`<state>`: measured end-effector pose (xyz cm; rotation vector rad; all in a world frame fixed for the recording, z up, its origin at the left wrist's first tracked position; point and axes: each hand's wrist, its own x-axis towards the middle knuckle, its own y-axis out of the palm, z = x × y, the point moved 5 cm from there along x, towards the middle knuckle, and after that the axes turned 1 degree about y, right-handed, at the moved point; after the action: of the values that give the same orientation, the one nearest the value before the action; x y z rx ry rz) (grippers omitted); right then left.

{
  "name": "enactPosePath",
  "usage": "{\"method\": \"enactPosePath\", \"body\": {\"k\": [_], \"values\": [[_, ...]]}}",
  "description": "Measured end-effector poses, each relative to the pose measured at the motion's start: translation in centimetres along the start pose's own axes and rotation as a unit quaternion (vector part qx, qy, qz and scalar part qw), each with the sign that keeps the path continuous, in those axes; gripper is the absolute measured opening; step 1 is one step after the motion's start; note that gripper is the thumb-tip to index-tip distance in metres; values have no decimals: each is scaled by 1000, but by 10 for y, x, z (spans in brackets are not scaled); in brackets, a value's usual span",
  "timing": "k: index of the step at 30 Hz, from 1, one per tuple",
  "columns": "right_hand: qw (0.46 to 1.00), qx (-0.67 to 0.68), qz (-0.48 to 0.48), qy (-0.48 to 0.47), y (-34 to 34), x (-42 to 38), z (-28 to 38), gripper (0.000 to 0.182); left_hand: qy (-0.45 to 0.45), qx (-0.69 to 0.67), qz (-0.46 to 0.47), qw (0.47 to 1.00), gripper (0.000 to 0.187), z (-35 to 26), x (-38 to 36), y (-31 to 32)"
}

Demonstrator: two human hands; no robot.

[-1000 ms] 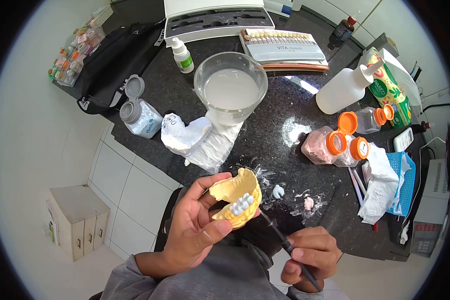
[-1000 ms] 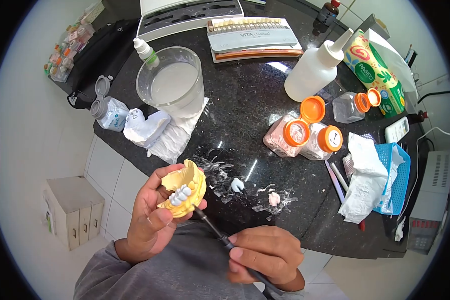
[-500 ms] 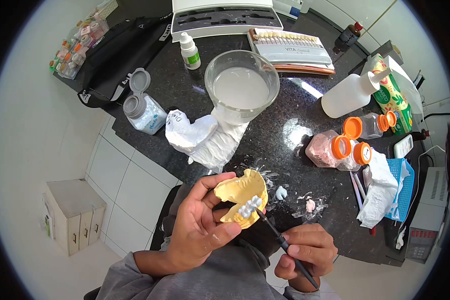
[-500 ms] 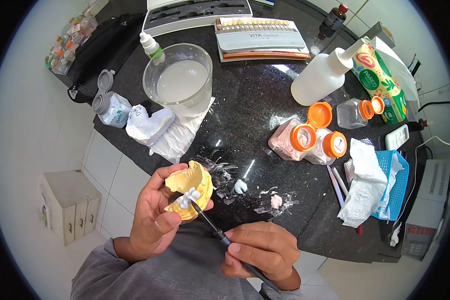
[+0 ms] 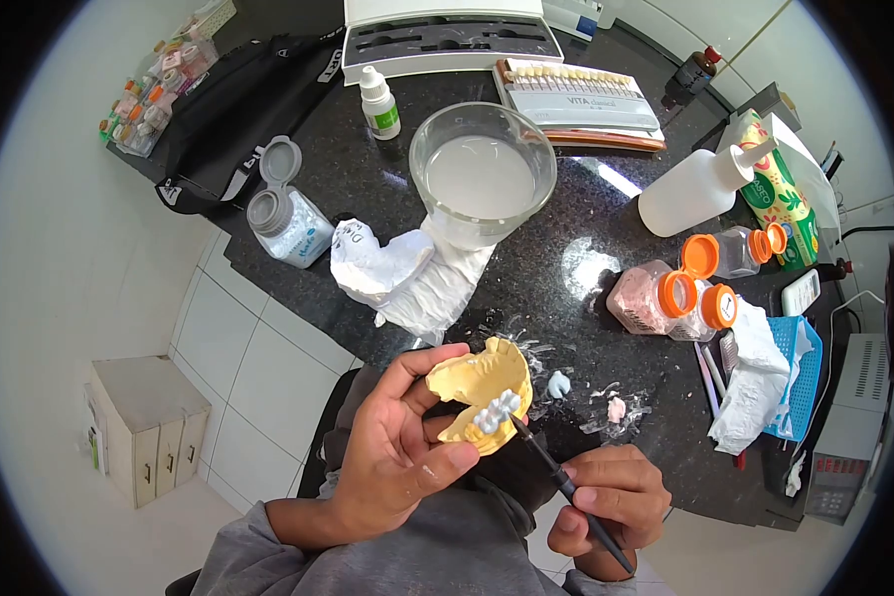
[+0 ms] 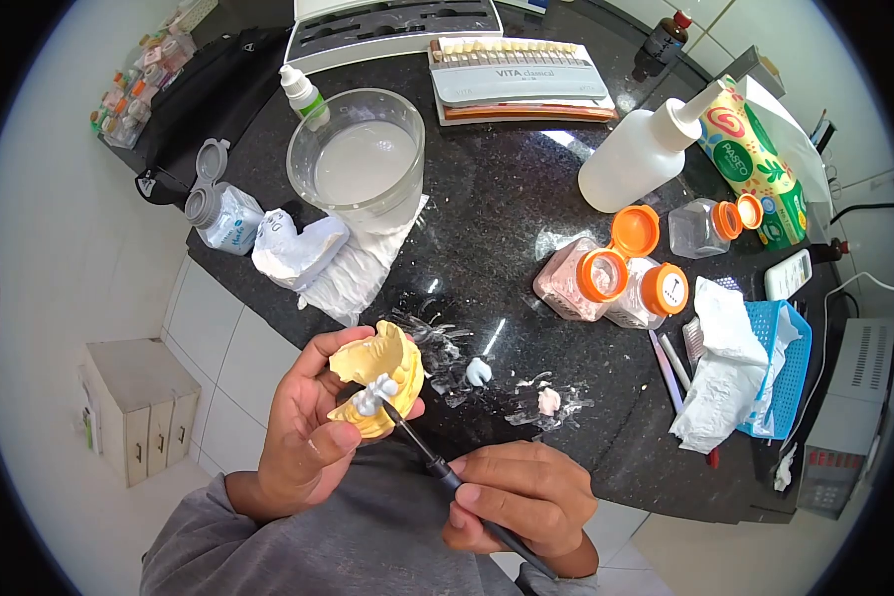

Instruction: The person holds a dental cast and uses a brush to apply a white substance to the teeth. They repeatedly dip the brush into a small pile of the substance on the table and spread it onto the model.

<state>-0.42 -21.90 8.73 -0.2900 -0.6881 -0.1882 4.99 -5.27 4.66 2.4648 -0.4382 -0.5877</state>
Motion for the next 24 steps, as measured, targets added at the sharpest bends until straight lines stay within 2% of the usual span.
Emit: {"method": "enactPosePath", "body": {"k": [23, 24], "values": [[1000, -10, 11, -7, 1, -1, 0, 26, 4, -12, -4, 1000, 74, 0, -1, -1], [1000, 14, -17, -1, -3, -5, -1, 26, 4, -12, -4, 1000, 74, 0, -1, -1]]}}
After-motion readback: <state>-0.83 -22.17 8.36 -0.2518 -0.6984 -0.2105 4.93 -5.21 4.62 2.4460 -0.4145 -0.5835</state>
